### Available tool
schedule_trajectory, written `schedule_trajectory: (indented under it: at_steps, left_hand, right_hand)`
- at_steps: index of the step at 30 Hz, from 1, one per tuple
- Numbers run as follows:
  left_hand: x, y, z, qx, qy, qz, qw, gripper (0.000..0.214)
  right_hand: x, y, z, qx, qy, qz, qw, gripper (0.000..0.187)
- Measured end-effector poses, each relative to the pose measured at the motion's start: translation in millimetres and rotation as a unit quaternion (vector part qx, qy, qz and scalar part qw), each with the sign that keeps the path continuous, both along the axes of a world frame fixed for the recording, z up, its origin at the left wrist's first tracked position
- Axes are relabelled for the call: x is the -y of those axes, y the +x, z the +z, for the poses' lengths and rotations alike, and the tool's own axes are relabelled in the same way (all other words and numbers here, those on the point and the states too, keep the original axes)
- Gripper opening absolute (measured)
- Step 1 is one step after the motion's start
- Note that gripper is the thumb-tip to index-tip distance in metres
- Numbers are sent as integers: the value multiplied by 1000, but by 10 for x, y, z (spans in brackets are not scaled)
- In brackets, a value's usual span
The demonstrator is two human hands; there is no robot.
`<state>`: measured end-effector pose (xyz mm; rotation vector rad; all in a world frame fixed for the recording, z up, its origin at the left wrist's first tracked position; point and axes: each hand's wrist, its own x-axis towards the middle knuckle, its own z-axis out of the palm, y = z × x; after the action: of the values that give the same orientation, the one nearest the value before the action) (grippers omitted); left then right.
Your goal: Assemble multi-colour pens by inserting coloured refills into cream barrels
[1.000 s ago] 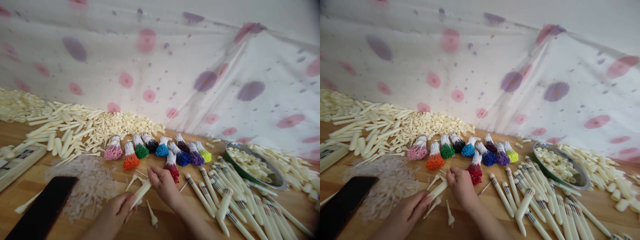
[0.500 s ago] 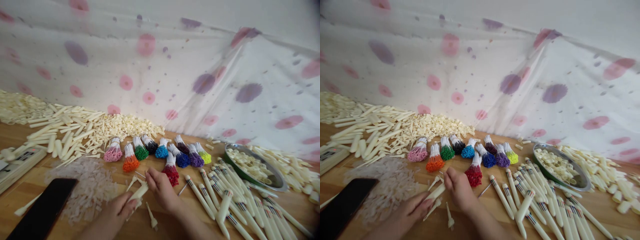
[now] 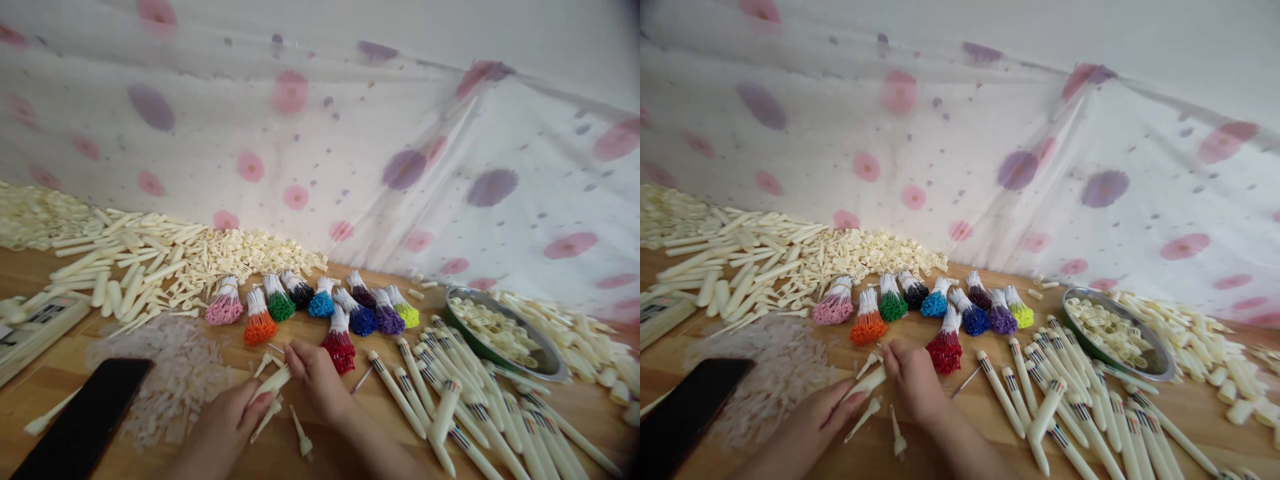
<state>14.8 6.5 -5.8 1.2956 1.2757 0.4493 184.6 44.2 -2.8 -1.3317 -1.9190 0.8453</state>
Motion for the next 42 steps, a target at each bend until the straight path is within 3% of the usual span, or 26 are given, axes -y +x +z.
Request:
schedule_trajectory:
  at_steps: [4,6,9,11,16,19,21,24,27,33,36,39,42]
  left_hand:
    - [35,93,-3,-59,100,59,991,28]
    - [23,78,44,-31,61,21,997,33]
    - [-17,1,103,21,-57,-72,996,57]
    - [-33,-32,92,8,-74,-89,993,68]
    - [22,64,-59,-57,70,13,996,35]
    - [59,116,-89,-72,112,50,990,28]
    - [53,92,-63,-30,69,22,997,33]
    - [15,3,-10,30,-53,-61,996,57]
    - [0,-47,-10,16,-85,-90,992,63]
    - [71,68,-70,-82,46,-8,996,31]
    - [80,84,-14,-100,89,24,991,28]
    - [51,20,63,14,-6,-15,1000,43]
    - [23,-47,60,82,-118,-75,987,59]
  right_hand:
    - [-49,44,-17,9,-31,3,999,40]
    - [-28,95,44,0,-25,36,999,40]
    - [33,123,123,-16,1,74,997,40]
    - [57,87,116,-20,12,65,998,40]
    - [-2,-43,-30,-1,-7,-25,1000,38]
    - [-28,-15,-41,3,-7,-20,1000,40]
    - [-5,29,-5,-6,10,7,1000,40]
    - [70,53,42,-24,49,48,997,46]
    - [115,-3,11,-26,63,46,997,48]
    - [35,-113,-125,12,41,-14,999,43]
    - [33,-83,-92,14,51,-10,999,45]
    - [95,-33,-23,-5,86,21,996,49]
    - [152,-28,-3,-17,114,41,992,53]
